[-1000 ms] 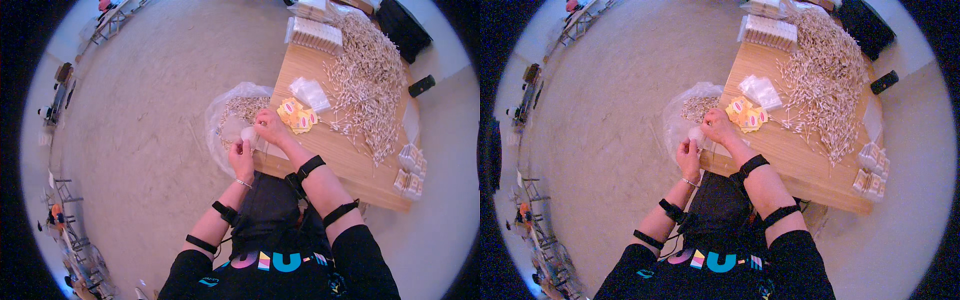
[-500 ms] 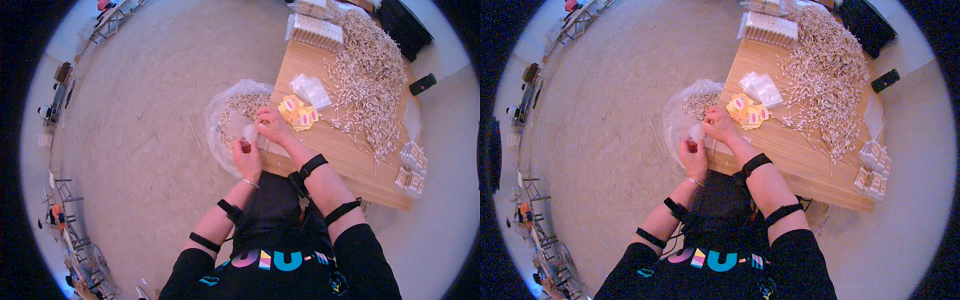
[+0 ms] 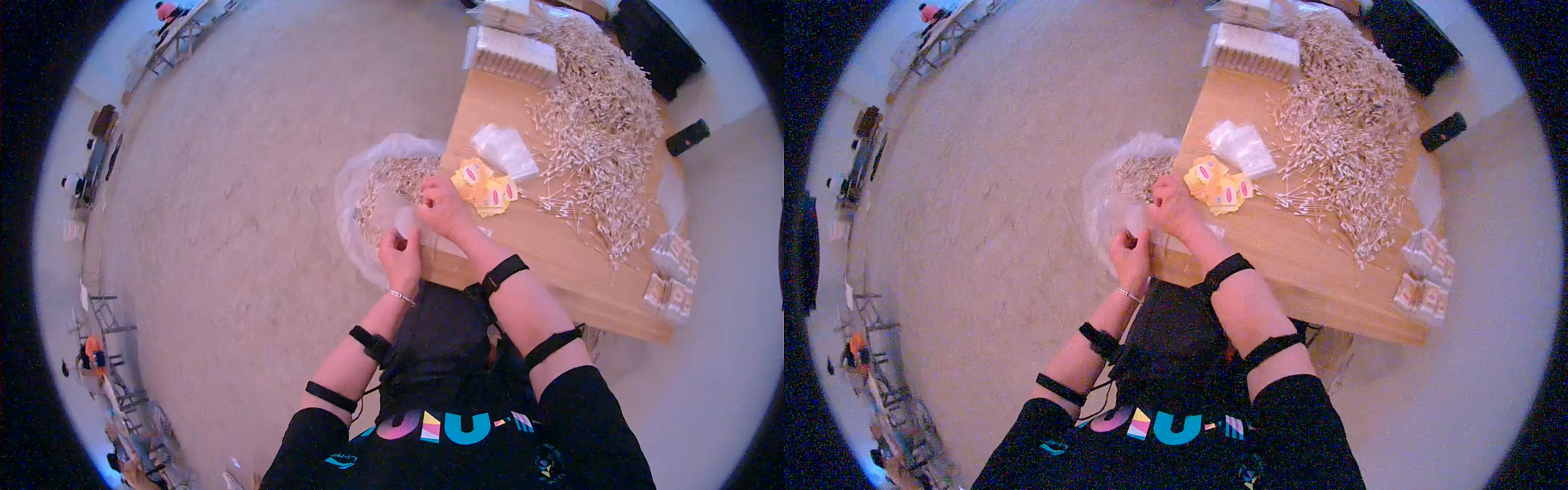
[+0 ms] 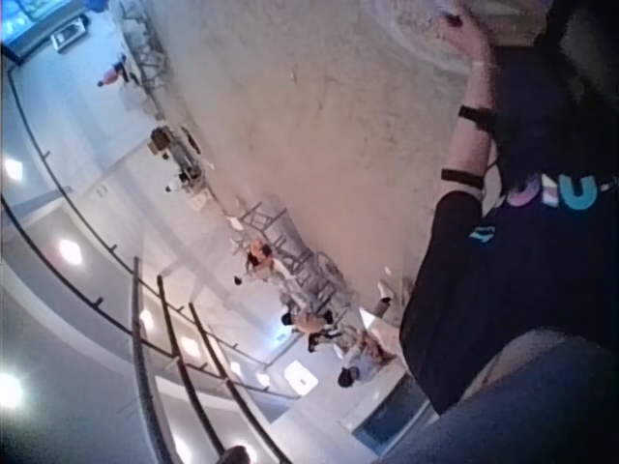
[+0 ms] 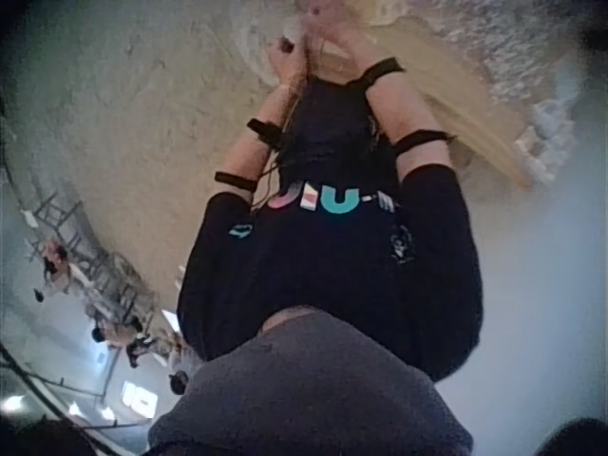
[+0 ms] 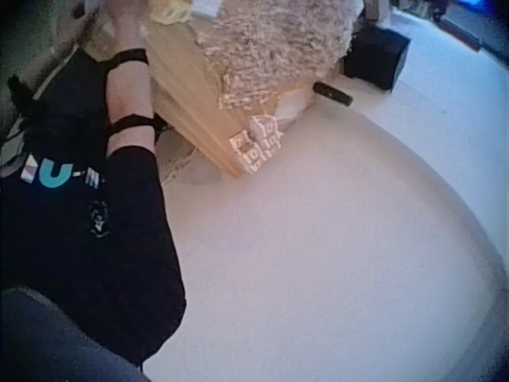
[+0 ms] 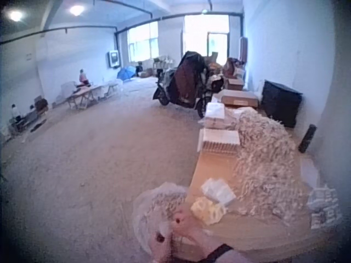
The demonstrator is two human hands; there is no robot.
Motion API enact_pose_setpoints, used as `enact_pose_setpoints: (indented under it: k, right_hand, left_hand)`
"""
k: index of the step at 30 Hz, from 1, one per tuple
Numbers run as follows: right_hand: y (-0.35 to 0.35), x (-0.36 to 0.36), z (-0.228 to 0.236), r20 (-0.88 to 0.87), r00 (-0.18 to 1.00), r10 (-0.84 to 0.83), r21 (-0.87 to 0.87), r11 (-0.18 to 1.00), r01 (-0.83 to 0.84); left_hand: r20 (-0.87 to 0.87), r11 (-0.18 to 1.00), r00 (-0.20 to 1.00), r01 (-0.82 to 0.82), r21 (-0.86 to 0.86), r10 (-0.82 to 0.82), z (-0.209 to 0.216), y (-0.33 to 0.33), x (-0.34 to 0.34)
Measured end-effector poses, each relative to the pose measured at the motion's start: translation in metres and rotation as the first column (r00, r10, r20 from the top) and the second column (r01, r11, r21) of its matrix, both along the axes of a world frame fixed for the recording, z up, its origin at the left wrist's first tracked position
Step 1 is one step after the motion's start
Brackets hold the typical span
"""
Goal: The recorder is counting out and packing small stick-like hygiene or medical product components into plastic bags.
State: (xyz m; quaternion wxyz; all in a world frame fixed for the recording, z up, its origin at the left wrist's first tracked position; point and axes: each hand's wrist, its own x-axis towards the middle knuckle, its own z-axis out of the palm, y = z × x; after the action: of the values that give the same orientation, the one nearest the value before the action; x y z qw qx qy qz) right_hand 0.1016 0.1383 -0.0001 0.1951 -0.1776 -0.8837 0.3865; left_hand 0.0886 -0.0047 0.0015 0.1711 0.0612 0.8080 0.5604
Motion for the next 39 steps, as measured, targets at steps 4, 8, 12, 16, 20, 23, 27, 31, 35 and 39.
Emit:
enact_pose_setpoints:
  k: [4, 8, 12, 16, 20, 23, 27, 31, 35, 39]
  right_hand:
    - [-0.002, 0.002, -0.005, -0.053, 0.999, 0.01, 0.006, 1.0, -0.01]
    - [-0.005, 0.017, 0.009, -0.198, 0.978, -0.068, 0.012, 0.997, 0.072]
    - [0.026, 0.066, 0.033, -0.242, 0.943, -0.228, 0.336, 0.892, 0.302]
    - [0.071, 0.129, 0.022, -0.111, 0.784, -0.611, 0.475, 0.66, 0.582]
    - [0.086, 0.183, 0.003, -0.062, 0.781, -0.622, 0.494, 0.661, 0.565]
    - [0.085, 0.205, 0.004, -0.034, 0.821, -0.57, 0.487, 0.708, 0.511]
    - [0.088, 0.212, 0.026, 0.168, 0.85, -0.5, 0.508, 0.783, 0.36]
    - [0.132, 0.18, 0.048, 0.127, 0.897, -0.424, 0.509, 0.804, 0.308]
    - [0.198, 0.115, 0.07, 0.318, 0.794, -0.518, 0.437, 0.823, 0.362]
    - [0.245, 0.076, 0.093, 0.563, 0.68, -0.47, 0.312, 0.882, 0.352]
  left_hand:
    - [0.046, 0.996, 0.999, -0.01, 0.088, 0.006, -0.01, 0.002, 0.003]
    - [-0.233, 0.982, 0.958, -0.181, -0.049, 0.165, -0.019, 0.001, -0.003]
    - [-0.712, 0.969, 0.701, -0.201, -0.144, 0.04, 0.002, 0.004, 0.01]
    - [-0.706, 0.898, 0.563, 0.352, -0.266, -0.43, 0.02, 0.025, 0.033]
    - [-0.618, 0.64, 0.382, 0.721, -0.266, -0.687, 0.018, 0.064, 0.067]
    - [-0.635, 0.561, 0.245, 0.747, -0.358, -0.732, 0.004, 0.091, 0.084]
    - [-0.637, 0.577, 0.227, 0.702, -0.417, -0.737, 0.012, 0.111, 0.095]
    - [-0.644, 0.606, 0.234, 0.658, -0.447, -0.728, 0.014, 0.119, 0.102]
    - [-0.615, 0.59, 0.233, 0.652, -0.477, -0.754, 0.015, 0.12, 0.102]
    - [-0.571, 0.553, 0.194, 0.613, -0.565, -0.798, 0.016, 0.121, 0.102]
